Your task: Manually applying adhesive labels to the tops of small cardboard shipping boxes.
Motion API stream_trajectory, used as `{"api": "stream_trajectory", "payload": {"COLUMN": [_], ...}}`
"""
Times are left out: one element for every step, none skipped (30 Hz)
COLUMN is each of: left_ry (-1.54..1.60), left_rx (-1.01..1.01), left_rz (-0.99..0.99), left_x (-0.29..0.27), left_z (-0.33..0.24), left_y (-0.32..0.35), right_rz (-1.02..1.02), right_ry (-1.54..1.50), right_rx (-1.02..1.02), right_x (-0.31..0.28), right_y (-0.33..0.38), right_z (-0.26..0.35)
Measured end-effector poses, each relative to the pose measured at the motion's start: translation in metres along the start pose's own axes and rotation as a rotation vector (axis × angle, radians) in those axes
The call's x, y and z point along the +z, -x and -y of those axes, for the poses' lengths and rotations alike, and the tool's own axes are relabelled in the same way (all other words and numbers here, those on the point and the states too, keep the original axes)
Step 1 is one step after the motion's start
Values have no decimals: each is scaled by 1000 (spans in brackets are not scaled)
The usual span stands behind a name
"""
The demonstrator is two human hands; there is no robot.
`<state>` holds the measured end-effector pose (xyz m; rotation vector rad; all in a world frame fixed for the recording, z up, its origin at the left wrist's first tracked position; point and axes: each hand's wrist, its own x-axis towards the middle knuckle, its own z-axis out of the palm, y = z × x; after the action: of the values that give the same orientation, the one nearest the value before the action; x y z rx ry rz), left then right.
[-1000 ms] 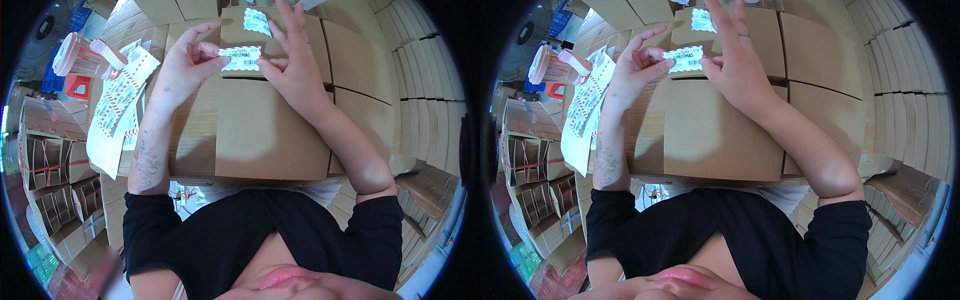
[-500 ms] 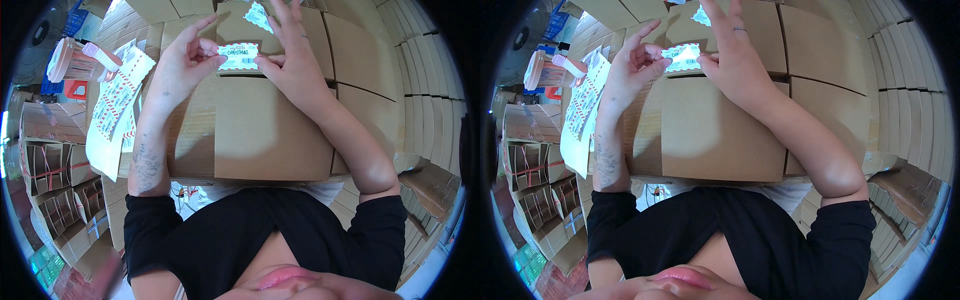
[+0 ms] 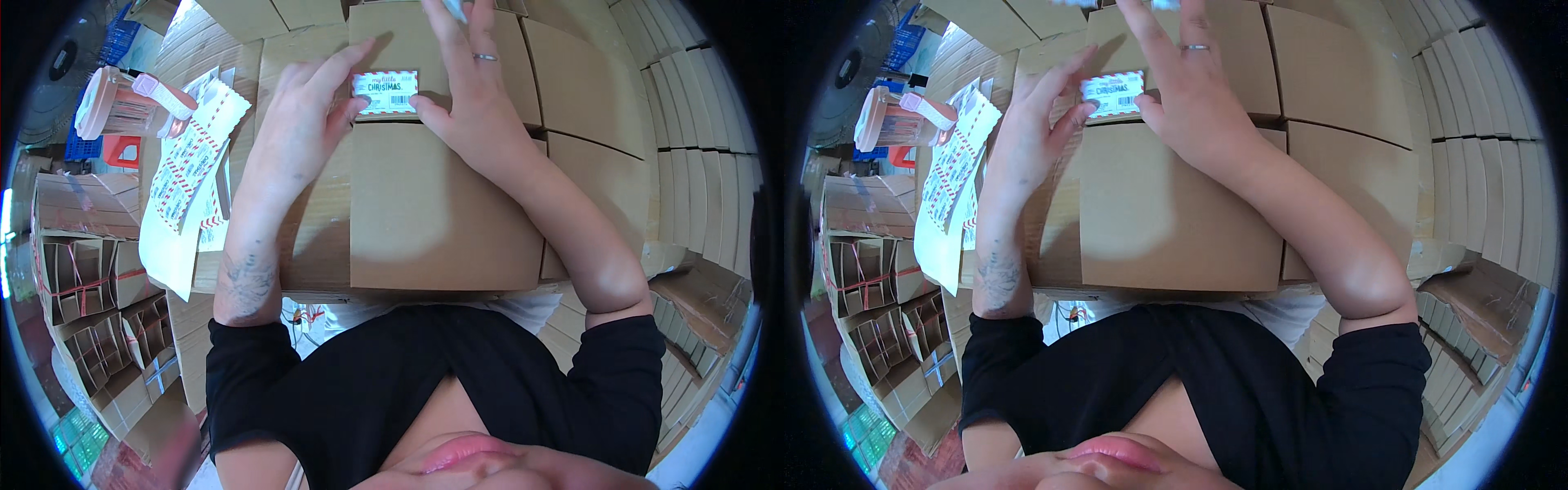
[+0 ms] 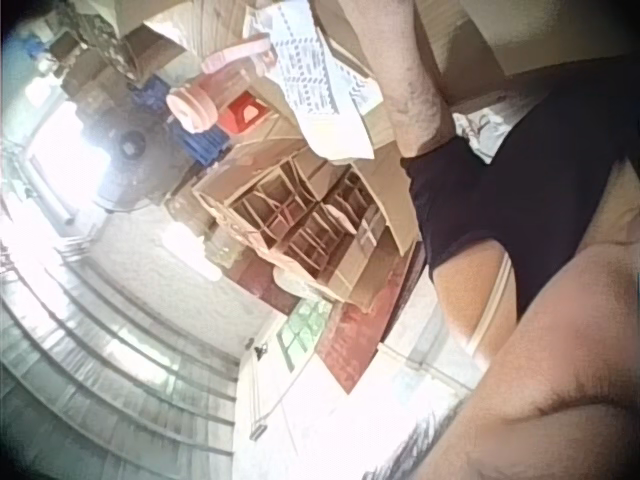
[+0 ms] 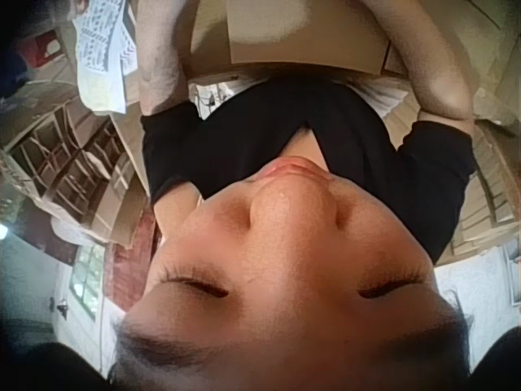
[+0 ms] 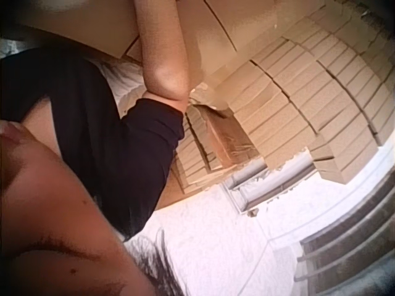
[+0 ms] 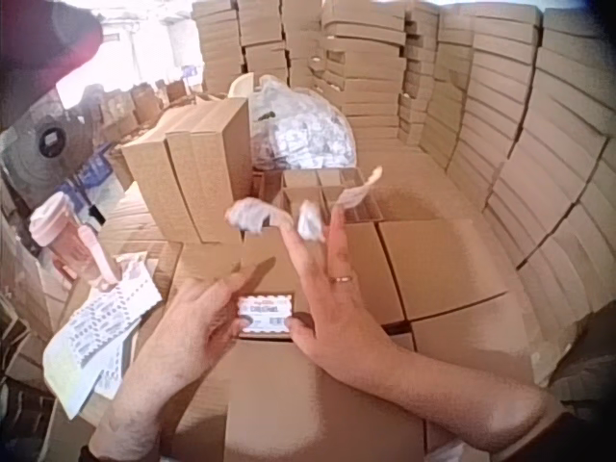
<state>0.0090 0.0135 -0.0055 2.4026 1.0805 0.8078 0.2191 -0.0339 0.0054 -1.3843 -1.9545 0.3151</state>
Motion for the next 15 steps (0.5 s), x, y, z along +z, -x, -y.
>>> {"api": "stream_trajectory", "payload": {"left_ry": [-141, -138, -93, -47, -47, 59, 164, 33, 29, -148, -324, -327, -334, -342, -347], "left_rx": [97, 101, 116, 130, 134, 217, 298, 333, 335, 345, 353, 352, 264, 178, 179], "left_rz": [-87, -89, -59, -30, -33, 155, 343, 320, 317, 220, 120, 113, 24, -64, -71], "left_x": [0, -1, -3, -5, -1, 5, 10, 16, 16, 17, 17, 20, 25, 21, 18], "left_z": [0, 1, 3, 5, 8, 12, 14, 10, 9, 9, 10, 16, 24, 20, 12], "left_y": [0, -1, -2, -4, -6, -6, -4, -3, -1, -3, -5, -6, -7, -11, -10], "right_rz": [-3, 23, 49, 47, -23, -92, -95, -95, -95, -98, -176, -243, -239, -197, -152], "right_ry": [2, -71, -145, -141, -140, -141, -139, -190, -244, -242, -595, -945, -943, -883, -806], "right_rx": [-2, 61, 123, 121, 54, -16, -21, 28, 73, 68, -280, -637, -644, -285, 71], "right_x": [-4, -6, -8, -5, 0, 4, 3, 0, 1, 9, 19, 21, 16, 4, -2], "right_y": [-1, -2, -2, -1, 2, 3, 3, 4, 3, -2, -8, -13, -6, 1, 5], "right_z": [4, 7, 9, 5, -4, -11, -17, -25, -31, -42, -55, -52, -49, -37, -29]}}
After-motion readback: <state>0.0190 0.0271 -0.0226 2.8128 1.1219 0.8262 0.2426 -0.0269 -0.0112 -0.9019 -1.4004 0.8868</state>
